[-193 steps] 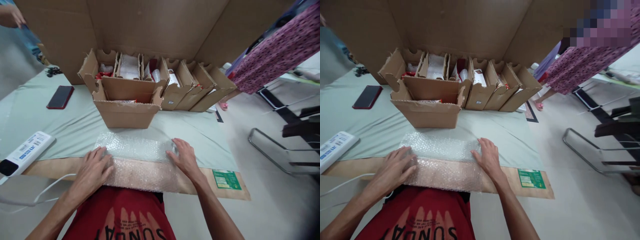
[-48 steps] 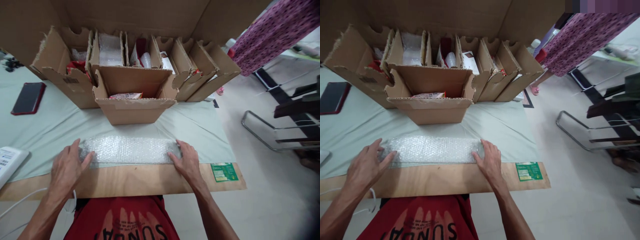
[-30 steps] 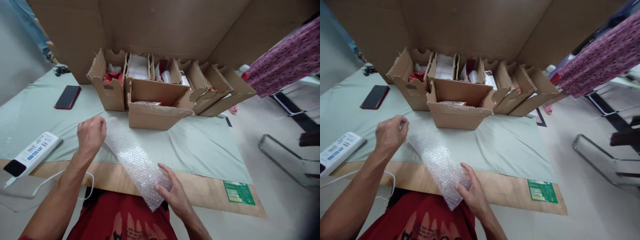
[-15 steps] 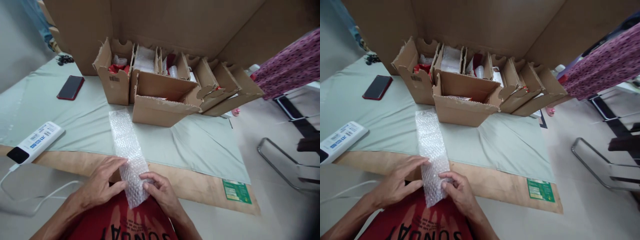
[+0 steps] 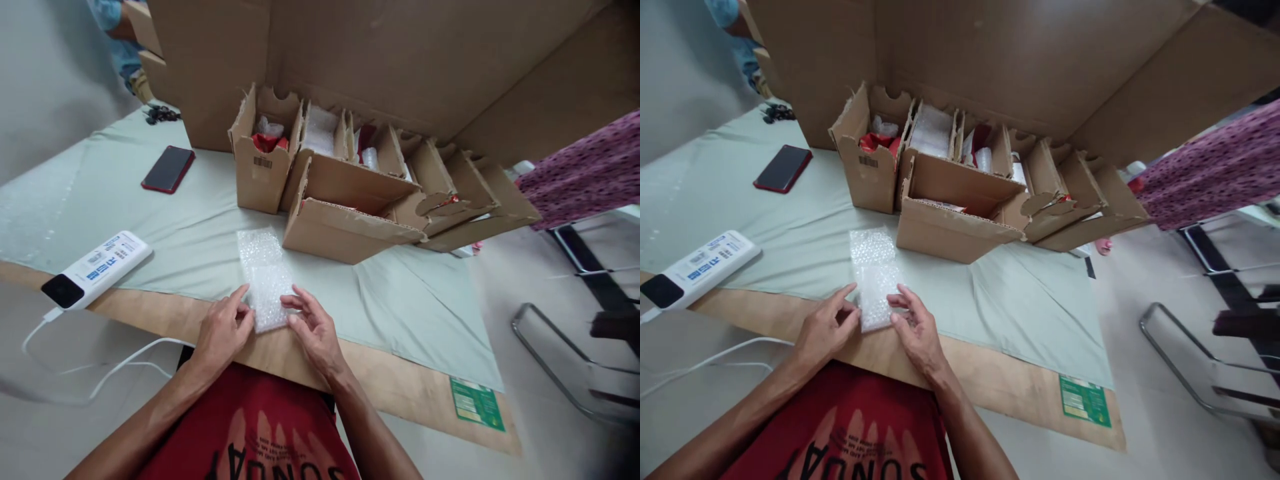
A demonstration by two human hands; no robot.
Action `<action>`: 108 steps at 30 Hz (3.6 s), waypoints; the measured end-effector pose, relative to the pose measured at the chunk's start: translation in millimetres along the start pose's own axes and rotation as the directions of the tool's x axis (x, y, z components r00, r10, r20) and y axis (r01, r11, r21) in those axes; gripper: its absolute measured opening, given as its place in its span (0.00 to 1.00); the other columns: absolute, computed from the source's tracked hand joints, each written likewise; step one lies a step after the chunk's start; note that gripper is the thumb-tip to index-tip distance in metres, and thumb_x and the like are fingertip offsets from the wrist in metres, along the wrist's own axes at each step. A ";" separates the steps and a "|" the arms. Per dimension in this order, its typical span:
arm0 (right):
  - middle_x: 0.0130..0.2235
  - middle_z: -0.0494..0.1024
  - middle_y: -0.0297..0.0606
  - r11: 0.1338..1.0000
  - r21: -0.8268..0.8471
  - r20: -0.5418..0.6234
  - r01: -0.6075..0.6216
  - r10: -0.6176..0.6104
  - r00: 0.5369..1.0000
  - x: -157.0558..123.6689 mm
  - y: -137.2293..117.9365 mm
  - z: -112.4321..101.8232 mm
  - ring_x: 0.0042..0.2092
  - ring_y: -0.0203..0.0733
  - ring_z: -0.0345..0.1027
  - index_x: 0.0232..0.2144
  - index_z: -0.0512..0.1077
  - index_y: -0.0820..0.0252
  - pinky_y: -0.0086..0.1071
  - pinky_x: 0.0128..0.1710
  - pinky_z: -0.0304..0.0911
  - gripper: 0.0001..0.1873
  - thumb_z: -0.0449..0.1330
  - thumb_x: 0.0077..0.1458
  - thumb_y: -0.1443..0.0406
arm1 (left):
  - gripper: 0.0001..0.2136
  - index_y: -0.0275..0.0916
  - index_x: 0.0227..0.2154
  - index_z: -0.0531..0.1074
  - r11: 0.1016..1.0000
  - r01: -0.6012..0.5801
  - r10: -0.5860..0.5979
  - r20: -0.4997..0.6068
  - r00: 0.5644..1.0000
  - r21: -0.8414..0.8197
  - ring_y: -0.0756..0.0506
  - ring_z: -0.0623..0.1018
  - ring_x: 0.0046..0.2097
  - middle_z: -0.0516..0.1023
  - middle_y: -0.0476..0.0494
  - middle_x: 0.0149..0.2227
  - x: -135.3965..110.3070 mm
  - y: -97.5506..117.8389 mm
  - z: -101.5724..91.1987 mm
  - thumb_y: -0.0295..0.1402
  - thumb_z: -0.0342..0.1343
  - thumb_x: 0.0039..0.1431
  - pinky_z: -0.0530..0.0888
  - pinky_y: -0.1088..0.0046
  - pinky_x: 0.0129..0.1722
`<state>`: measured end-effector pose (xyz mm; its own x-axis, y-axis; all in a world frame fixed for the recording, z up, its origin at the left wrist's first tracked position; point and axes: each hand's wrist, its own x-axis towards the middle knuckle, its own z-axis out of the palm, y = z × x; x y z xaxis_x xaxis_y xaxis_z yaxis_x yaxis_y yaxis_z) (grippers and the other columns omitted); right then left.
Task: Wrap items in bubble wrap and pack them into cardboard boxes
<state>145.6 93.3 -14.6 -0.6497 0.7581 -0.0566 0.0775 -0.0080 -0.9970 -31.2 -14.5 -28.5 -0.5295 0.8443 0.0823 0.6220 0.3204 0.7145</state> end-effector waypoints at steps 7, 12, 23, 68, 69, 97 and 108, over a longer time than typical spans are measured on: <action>0.52 0.81 0.43 0.861 -0.446 0.037 0.246 -0.257 0.966 8.6 7.9 -10.2 0.56 0.46 0.73 0.49 0.77 0.54 0.46 0.59 0.67 0.15 0.55 0.64 0.68 | 0.20 0.39 0.55 0.70 0.998 0.026 -0.027 0.021 0.999 0.049 0.47 0.76 0.27 0.81 0.50 0.31 1.8 6.0 -1.2 0.39 0.54 0.62 0.72 0.70 0.32; 0.56 0.79 0.43 0.799 -0.470 0.208 0.375 -0.313 0.927 9.6 13.6 -10.5 0.62 0.46 0.69 0.50 0.76 0.54 0.49 0.63 0.64 0.18 0.54 0.63 0.72 | 0.20 0.40 0.57 0.69 0.989 -0.039 0.035 0.034 0.999 0.141 0.44 0.79 0.33 0.81 0.49 0.30 -0.3 0.7 4.6 0.32 0.50 0.62 0.72 0.68 0.37; 0.64 0.71 0.46 0.599 -0.610 0.491 0.520 -0.229 0.840 17.7 13.7 -23.5 0.71 0.51 0.54 0.57 0.73 0.56 0.54 0.64 0.60 0.29 0.53 0.56 0.78 | 0.19 0.40 0.55 0.71 0.987 -0.022 0.026 -0.019 0.999 0.161 0.48 0.76 0.29 0.80 0.46 0.38 4.5 6.5 -3.5 0.36 0.53 0.63 0.72 0.71 0.33; 0.50 0.82 0.42 0.498 -0.665 0.512 0.556 -0.238 0.826 23.3 -8.0 -11.8 0.50 0.45 0.74 0.52 0.73 0.56 0.43 0.51 0.64 0.13 0.54 0.68 0.68 | 0.12 0.38 0.50 0.74 0.921 -0.361 0.374 -0.074 0.924 0.143 0.37 0.76 0.52 0.77 0.35 0.50 -11.7 -0.3 -15.2 0.34 0.56 0.65 0.73 0.57 0.52; 0.48 0.83 0.40 0.558 -0.643 0.501 0.524 -0.211 0.840 23.0 -8.7 -13.4 0.48 0.43 0.75 0.53 0.73 0.56 0.41 0.51 0.65 0.13 0.54 0.69 0.67 | 0.11 0.39 0.49 0.74 0.914 -0.389 0.396 -0.043 0.917 0.117 0.38 0.76 0.52 0.78 0.37 0.49 -14.4 1.0 -17.5 0.34 0.57 0.65 0.73 0.58 0.53; 0.61 0.70 0.48 0.959 -0.285 -0.010 0.013 -0.017 1.000 2.1 -29.3 -46.0 0.58 0.52 0.67 0.61 0.67 0.56 0.43 0.57 0.62 0.39 0.68 0.51 0.48 | 0.22 0.37 0.53 0.75 0.737 0.342 -0.129 0.375 0.918 -0.583 0.39 0.83 0.49 0.83 0.37 0.49 14.1 43.7 2.8 0.38 0.61 0.56 0.79 0.68 0.49; 0.35 0.80 0.33 0.850 -0.505 0.057 0.149 -0.139 0.989 13.1 -121.4 -123.3 0.35 0.40 0.74 0.38 0.74 0.53 0.30 0.35 0.68 0.05 0.64 0.57 0.64 | 0.30 0.48 0.64 0.64 0.779 -0.626 0.604 -0.217 0.767 -0.045 0.35 0.73 0.62 0.72 0.36 0.61 79.7 115.7 0.1 0.33 0.63 0.59 0.74 0.56 0.60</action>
<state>220.9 184.7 112.3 -0.6962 0.7134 0.0796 0.3515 0.4355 -0.8287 -1.4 89.9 60.7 -0.1557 0.7483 0.6449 0.7896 -0.2980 0.5364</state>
